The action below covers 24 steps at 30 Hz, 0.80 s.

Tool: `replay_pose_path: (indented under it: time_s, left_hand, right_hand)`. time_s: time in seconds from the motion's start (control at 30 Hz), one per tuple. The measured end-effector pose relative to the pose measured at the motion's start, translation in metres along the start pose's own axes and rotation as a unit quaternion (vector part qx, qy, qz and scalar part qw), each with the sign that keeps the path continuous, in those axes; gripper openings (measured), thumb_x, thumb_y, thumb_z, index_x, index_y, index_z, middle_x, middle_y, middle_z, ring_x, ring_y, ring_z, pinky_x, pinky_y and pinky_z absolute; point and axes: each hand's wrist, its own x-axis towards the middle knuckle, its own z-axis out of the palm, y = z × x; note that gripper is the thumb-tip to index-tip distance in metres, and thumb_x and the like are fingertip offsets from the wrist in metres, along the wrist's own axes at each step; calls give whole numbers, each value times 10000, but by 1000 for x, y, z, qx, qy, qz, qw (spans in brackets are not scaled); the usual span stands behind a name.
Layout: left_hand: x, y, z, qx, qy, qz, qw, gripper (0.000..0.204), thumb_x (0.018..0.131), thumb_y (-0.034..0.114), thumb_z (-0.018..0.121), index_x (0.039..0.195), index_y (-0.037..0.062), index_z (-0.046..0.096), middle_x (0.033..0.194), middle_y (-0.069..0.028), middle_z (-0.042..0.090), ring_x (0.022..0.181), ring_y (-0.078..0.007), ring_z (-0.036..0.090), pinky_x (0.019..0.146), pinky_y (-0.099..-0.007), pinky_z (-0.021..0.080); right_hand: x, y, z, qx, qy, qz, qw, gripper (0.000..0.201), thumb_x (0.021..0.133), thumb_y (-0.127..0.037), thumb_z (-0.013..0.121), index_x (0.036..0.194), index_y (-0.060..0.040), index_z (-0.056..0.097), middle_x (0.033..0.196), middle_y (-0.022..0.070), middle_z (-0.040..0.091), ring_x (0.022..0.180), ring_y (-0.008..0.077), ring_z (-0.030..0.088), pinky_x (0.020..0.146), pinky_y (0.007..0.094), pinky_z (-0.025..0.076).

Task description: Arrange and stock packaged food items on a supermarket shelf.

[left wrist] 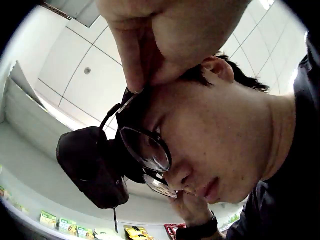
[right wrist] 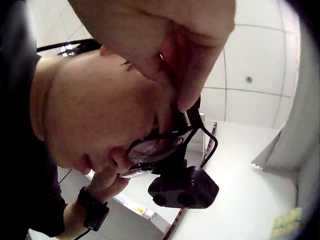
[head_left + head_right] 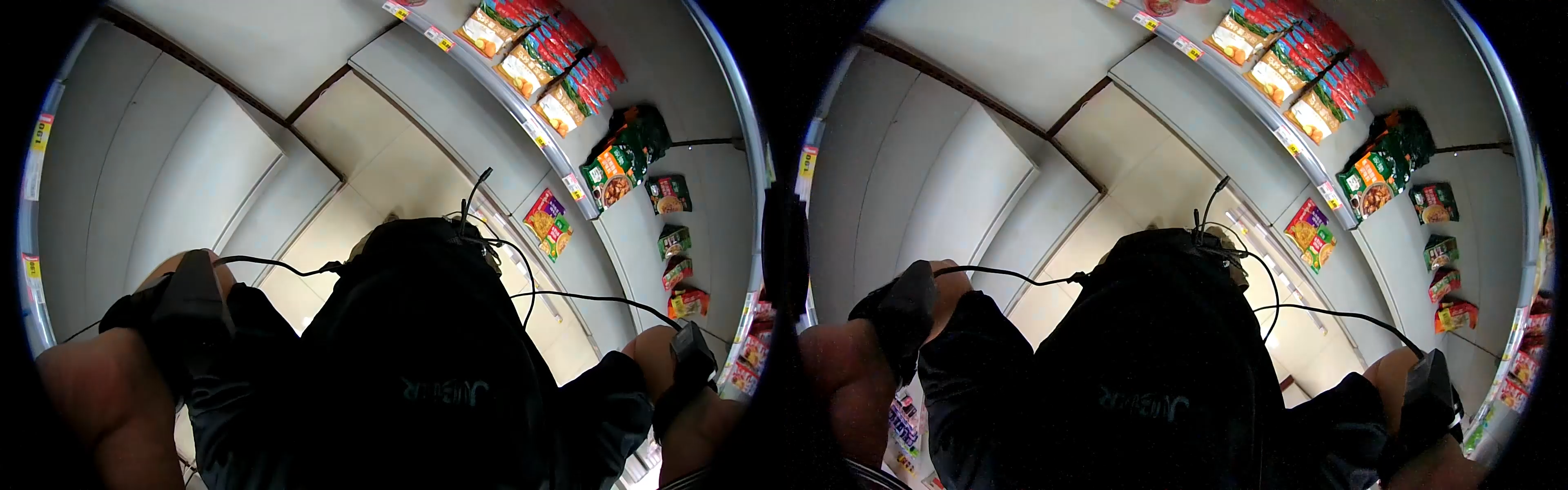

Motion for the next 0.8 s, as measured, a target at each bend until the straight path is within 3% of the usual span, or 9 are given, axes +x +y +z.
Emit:
replay_pose_path:
  time_s: [0.2,0.37,0.43,0.53,0.6,0.67,0.7,0.77,0.8]
  left_hand:
    - [-4,3,-15,29,43,62,997,318,833,292,526,1047,57,532,913,-98,546,791,-212,495,567,-286,418]
    - [1,-12,-34,60,144,135,979,311,820,292,531,1013,49,535,873,-117,534,783,-239,485,573,-312,408]
    - [-8,-33,-35,84,199,110,970,308,814,292,533,1000,45,537,857,-124,529,780,-249,481,576,-323,404]
    - [-19,-77,-19,119,211,0,970,273,816,260,472,909,8,528,777,-128,499,723,-227,465,612,-333,380]
    - [-30,-99,-4,153,186,-95,966,198,817,199,529,806,2,549,709,-88,518,664,-186,469,596,-294,384]
    - [-54,-118,7,100,175,-225,953,38,754,20,571,741,-15,574,700,-89,570,655,-174,508,617,-278,402]
    - [-72,-129,16,79,173,-292,937,31,767,0,565,746,-18,578,709,-81,584,657,-153,518,632,-267,414]
    - [-104,-149,28,71,136,-349,924,42,775,12,588,754,-24,590,711,-63,599,664,-124,537,649,-255,430]
    - [-112,-149,35,39,145,-408,900,39,785,4,584,766,-28,592,709,-54,597,658,-102,531,635,-231,429]
  right_hand:
    - [10,3,27,-25,63,-91,994,216,934,-172,438,1101,-59,515,946,83,563,755,162,535,633,285,488]
    - [7,27,44,-111,151,-173,967,201,942,-171,434,1080,-59,527,927,80,578,754,163,548,663,300,505]
    - [-12,40,24,-285,72,30,955,185,891,-120,487,1024,-6,548,874,81,594,724,141,539,647,254,447]
    - [-60,72,-3,-339,77,283,894,125,806,-53,560,900,24,589,805,101,613,718,159,566,662,256,442]
    - [-85,84,-4,-375,42,337,863,77,774,-26,582,829,26,601,768,106,607,675,164,560,628,267,442]
    - [-121,86,-8,-376,32,398,836,82,770,-27,590,831,23,612,710,94,598,627,143,563,571,252,430]
    - [-143,86,-9,-342,63,455,820,83,778,-43,598,822,25,614,680,93,594,598,142,569,549,248,428]
    - [-196,87,-21,-331,50,511,792,99,785,-62,608,823,29,618,705,100,616,636,149,607,585,254,464]
    - [-208,85,-20,-310,78,511,798,99,788,-59,605,825,32,607,713,99,620,654,137,609,608,249,473]
